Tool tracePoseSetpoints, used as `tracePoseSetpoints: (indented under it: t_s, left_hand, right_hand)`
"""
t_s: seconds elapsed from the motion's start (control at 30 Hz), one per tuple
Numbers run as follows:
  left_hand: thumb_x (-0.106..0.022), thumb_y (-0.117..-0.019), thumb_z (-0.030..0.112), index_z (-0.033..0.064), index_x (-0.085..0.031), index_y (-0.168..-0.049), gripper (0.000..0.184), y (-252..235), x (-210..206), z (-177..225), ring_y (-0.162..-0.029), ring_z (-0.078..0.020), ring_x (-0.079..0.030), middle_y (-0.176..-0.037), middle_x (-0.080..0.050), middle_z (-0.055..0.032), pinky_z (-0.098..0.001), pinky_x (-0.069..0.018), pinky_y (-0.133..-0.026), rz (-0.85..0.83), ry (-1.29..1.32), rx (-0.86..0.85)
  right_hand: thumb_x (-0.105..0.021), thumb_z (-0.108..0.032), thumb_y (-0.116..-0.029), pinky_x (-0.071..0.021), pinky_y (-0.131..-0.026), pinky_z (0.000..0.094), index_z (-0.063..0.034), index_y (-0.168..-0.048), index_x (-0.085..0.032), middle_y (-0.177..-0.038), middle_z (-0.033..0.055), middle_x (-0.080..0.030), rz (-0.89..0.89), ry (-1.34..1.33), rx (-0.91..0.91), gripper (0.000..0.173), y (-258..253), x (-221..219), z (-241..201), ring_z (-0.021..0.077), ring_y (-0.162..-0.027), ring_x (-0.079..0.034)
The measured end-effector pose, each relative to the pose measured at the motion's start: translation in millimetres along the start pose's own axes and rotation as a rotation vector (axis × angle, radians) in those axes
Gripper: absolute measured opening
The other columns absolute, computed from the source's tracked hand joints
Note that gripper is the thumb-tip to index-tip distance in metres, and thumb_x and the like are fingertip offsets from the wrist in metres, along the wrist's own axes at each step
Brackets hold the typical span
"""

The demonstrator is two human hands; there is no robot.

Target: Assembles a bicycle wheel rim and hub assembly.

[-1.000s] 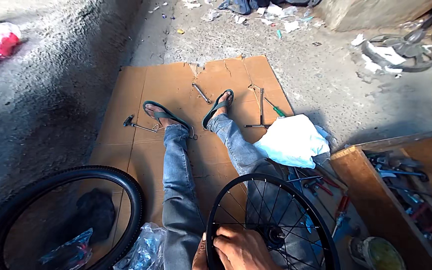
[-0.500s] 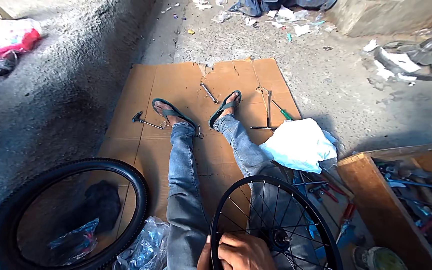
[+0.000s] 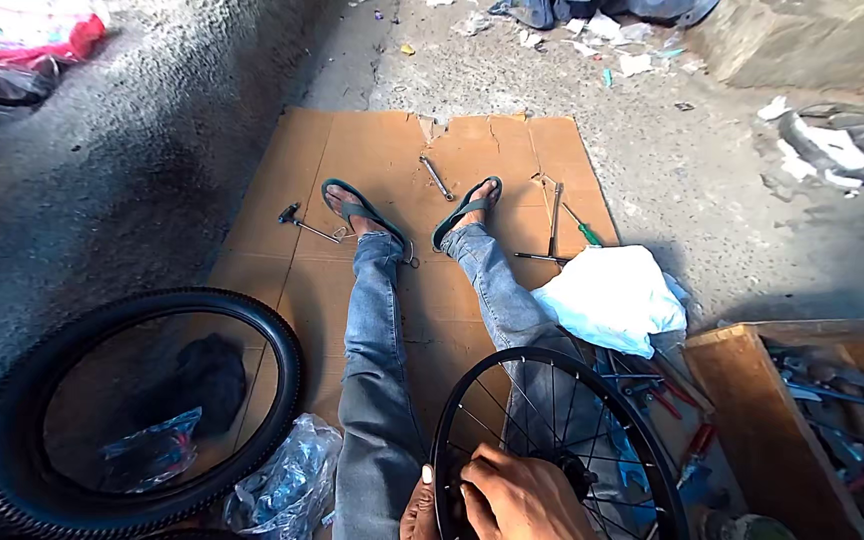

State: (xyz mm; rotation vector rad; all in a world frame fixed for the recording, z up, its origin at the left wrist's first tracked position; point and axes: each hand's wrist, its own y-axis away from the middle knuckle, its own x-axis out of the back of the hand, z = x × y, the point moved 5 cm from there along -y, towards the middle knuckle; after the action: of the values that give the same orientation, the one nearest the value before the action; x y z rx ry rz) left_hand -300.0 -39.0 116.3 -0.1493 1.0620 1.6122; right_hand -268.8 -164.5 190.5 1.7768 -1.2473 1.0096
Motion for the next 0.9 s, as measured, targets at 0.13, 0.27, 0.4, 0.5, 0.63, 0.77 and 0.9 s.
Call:
tracePoseSetpoints:
  t_s: [0.13, 0.27, 0.4, 0.5, 0.63, 0.77, 0.9]
  left_hand:
    - [-0.03, -0.1127, 0.029, 0.0022, -0.066, -0.114, 0.045, 2, 0, 2, -0.084, -0.0131, -0.071, -0.091, -0.073, -0.0094, -0.0304, -0.0606, -0.079, 0.029, -0.015, -0.02]
    - [-0.029, -0.1128, 0.029, 0.0023, -0.066, -0.119, 0.046, 3, 0, 3, -0.095, -0.0134, -0.072, -0.101, -0.074, -0.0102, -0.0306, -0.0596, -0.086, 0.033, -0.018, -0.021]
    - [-0.03, -0.1128, 0.029, 0.0019, -0.065, -0.119, 0.045, 2, 1, 4, -0.093, -0.0145, -0.072, -0.101, -0.073, -0.0111, -0.0318, -0.0601, -0.085, 0.029, -0.02, -0.02]
    - [-0.03, -0.1128, 0.029, 0.0037, -0.065, -0.114, 0.043, 2, -1, 3, -0.089, -0.014, -0.072, -0.093, -0.074, -0.0094, -0.0329, -0.0608, -0.084, 0.034, -0.011, -0.025]
    - [-0.03, -0.1127, 0.028, 0.0033, -0.063, -0.115, 0.042, 2, 2, 5, -0.092, -0.0169, -0.072, -0.097, -0.073, -0.0111, -0.0372, -0.061, -0.084, 0.052, -0.05, -0.01]
    - [-0.031, -0.1124, 0.033, 0.0061, -0.066, -0.118, 0.045, 2, 1, 5, -0.098, -0.0149, -0.072, -0.102, -0.075, -0.0089, -0.0374, -0.0593, -0.091, 0.024, -0.041, -0.024]
    - [-0.029, -0.1126, 0.033, 0.0056, -0.065, -0.117, 0.046, 3, 0, 3, -0.096, -0.0144, -0.071, -0.1, -0.074, -0.0084, -0.0363, -0.059, -0.09, 0.016, -0.066, -0.021]
  right_hand:
    - [-0.057, -0.041, -0.0965, -0.0542, -0.051, 0.0364, -0.0211, -0.092, -0.077, -0.097, -0.0033, -0.073, 0.085, 0.001, -0.074, 0.028, 5, -5, -5, 0.0143, -0.069, -0.069]
    - [-0.058, -0.044, -0.0956, -0.0535, -0.05, 0.0345, -0.0214, -0.09, -0.076, -0.094, -0.0044, -0.073, 0.136, 0.001, -0.088, 0.029, 6, -7, -8, 0.0121, -0.068, -0.068]
    - [-0.058, -0.045, -0.0956, -0.0534, -0.05, 0.0341, -0.0222, -0.09, -0.076, -0.094, -0.0051, -0.073, 0.143, 0.008, -0.083, 0.029, 5, -8, -6, 0.0116, -0.068, -0.068]
    - [-0.057, -0.038, -0.0993, -0.0554, -0.052, 0.0344, -0.0228, -0.105, -0.076, -0.111, -0.0031, -0.072, 0.107, -0.038, -0.005, 0.025, 3, -7, -10, 0.0143, -0.072, -0.069]
    - [-0.056, -0.025, -0.1012, -0.0577, -0.058, 0.0336, -0.0165, -0.095, -0.075, -0.108, 0.0004, -0.072, 0.144, -0.057, 0.141, 0.021, -1, -7, -17, 0.016, -0.076, -0.07]
    - [-0.06, -0.02, -0.0969, -0.0534, -0.051, 0.0336, -0.0171, -0.085, -0.069, -0.092, -0.0003, -0.068, 0.259, -0.07, 0.14, 0.015, -8, -8, -17, 0.0154, -0.068, -0.066]
    - [-0.065, -0.021, -0.0914, -0.055, -0.051, 0.0333, -0.0176, -0.099, -0.07, -0.099, 0.0022, -0.068, 0.217, 0.028, 0.038, 0.009, -6, -9, -19, 0.0172, -0.069, -0.067]
